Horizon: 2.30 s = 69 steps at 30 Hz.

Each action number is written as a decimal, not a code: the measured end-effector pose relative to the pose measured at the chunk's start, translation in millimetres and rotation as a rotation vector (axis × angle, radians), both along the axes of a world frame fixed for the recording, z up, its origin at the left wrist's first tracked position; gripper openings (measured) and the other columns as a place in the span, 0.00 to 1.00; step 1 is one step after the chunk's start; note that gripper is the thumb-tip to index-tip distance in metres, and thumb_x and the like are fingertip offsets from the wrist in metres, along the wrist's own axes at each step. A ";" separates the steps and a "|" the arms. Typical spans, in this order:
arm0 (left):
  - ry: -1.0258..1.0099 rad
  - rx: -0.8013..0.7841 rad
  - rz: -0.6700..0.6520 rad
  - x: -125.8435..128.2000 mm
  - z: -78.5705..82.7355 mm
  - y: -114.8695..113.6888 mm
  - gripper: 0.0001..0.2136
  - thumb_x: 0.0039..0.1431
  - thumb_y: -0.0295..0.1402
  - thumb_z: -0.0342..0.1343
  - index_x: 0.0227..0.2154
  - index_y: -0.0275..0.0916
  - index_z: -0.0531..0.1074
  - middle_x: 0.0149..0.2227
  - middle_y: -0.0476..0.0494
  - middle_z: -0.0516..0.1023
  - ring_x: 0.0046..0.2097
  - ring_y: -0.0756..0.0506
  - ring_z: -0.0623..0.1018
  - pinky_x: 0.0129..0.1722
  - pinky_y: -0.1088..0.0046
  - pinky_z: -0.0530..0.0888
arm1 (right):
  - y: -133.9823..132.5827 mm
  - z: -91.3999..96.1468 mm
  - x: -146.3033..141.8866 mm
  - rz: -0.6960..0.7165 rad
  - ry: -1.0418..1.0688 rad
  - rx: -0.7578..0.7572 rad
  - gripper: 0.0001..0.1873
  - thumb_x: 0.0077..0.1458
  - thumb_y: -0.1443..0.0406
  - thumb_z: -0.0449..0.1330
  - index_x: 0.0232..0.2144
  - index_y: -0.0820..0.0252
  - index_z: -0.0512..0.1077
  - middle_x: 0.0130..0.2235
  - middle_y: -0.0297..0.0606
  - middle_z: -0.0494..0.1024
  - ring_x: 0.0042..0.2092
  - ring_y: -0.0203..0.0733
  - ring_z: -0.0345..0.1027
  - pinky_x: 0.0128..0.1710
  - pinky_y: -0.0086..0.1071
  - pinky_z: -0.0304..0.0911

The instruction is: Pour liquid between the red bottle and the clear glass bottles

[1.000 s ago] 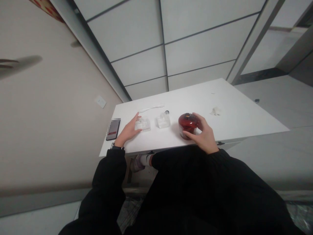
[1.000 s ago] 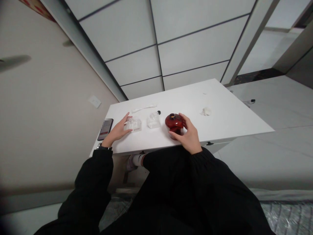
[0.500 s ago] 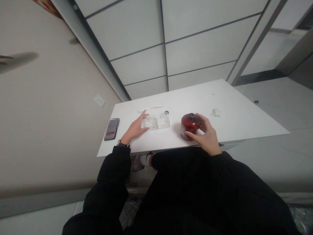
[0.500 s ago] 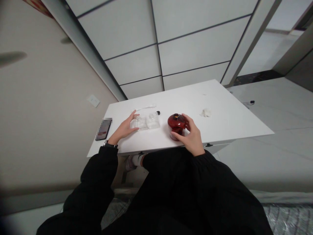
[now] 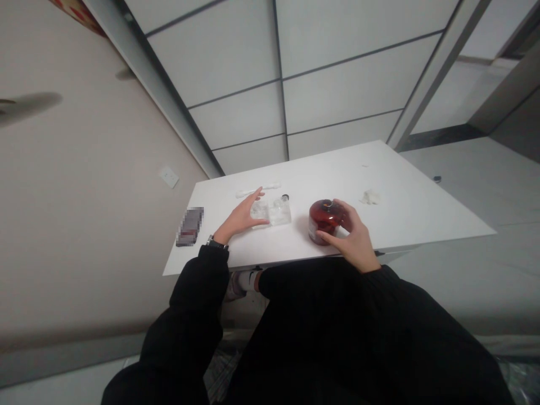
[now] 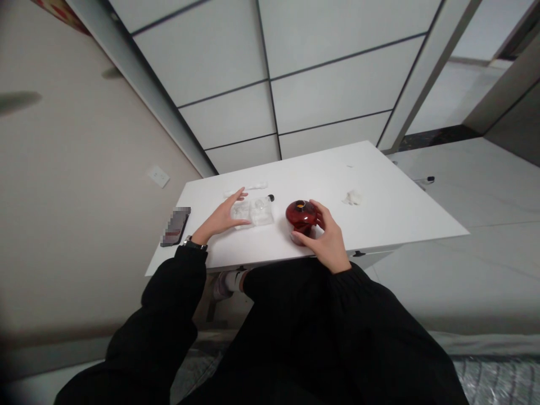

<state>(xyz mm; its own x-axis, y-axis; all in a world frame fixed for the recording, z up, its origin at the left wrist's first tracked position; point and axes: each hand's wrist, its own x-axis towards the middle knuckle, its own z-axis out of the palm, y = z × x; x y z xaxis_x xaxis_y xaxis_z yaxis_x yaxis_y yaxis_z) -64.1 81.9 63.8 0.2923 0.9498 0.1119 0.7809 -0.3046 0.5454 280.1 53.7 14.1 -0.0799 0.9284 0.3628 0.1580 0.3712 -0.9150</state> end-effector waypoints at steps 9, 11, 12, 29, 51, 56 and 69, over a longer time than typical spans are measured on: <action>-0.037 0.005 0.010 15.8 -2.1 11.4 0.51 0.54 0.45 0.74 0.76 0.48 0.53 0.61 0.38 0.81 0.63 0.34 0.79 0.66 0.51 0.70 | 6.2 -5.4 -2.9 0.097 0.095 -0.101 0.48 0.48 0.55 0.78 0.68 0.49 0.65 0.70 0.46 0.70 0.70 0.58 0.67 0.72 0.55 0.61; -0.049 0.013 0.033 13.7 -6.4 8.2 0.53 0.53 0.46 0.75 0.76 0.48 0.51 0.63 0.38 0.79 0.66 0.33 0.76 0.67 0.51 0.69 | 7.5 -6.8 -1.6 0.118 0.068 -0.099 0.50 0.49 0.55 0.78 0.69 0.48 0.62 0.72 0.46 0.67 0.71 0.57 0.64 0.73 0.54 0.61; -0.057 0.018 0.049 11.8 -9.1 6.1 0.55 0.51 0.46 0.75 0.77 0.48 0.50 0.65 0.36 0.76 0.67 0.32 0.74 0.68 0.50 0.68 | 7.9 -7.4 -0.9 0.132 0.045 -0.097 0.51 0.49 0.55 0.78 0.70 0.47 0.60 0.73 0.46 0.65 0.72 0.57 0.63 0.73 0.54 0.60; -0.296 -0.073 0.236 7.3 -54.8 -83.8 0.37 0.54 0.38 0.73 0.63 0.43 0.63 0.63 0.33 0.74 0.65 0.33 0.77 0.66 0.50 0.73 | -16.8 24.4 8.7 0.087 -0.366 0.262 0.39 0.57 0.58 0.74 0.67 0.48 0.65 0.63 0.48 0.76 0.62 0.57 0.75 0.62 0.55 0.73; -0.247 -0.037 0.161 16.2 -57.3 -92.2 0.38 0.56 0.46 0.75 0.65 0.47 0.62 0.62 0.36 0.77 0.62 0.31 0.79 0.60 0.50 0.78 | 21.0 103.1 -38.2 0.514 -1.056 0.640 0.40 0.70 0.51 0.59 0.78 0.44 0.50 0.57 0.49 0.80 0.50 0.58 0.80 0.40 0.50 0.83; -0.252 -0.027 0.144 16.2 -58.5 -93.2 0.38 0.57 0.45 0.74 0.66 0.48 0.62 0.61 0.37 0.78 0.61 0.31 0.80 0.59 0.50 0.79 | 23.7 110.8 -41.4 0.542 -1.105 0.627 0.40 0.70 0.50 0.59 0.77 0.43 0.51 0.58 0.47 0.81 0.49 0.59 0.80 0.39 0.51 0.82; -0.242 -0.006 0.132 15.4 -59.1 -93.5 0.39 0.57 0.45 0.74 0.66 0.47 0.60 0.62 0.37 0.77 0.62 0.32 0.80 0.62 0.51 0.78 | 27.2 131.7 -52.2 0.574 -1.192 0.572 0.36 0.70 0.48 0.58 0.76 0.35 0.55 0.57 0.40 0.81 0.46 0.59 0.82 0.36 0.48 0.80</action>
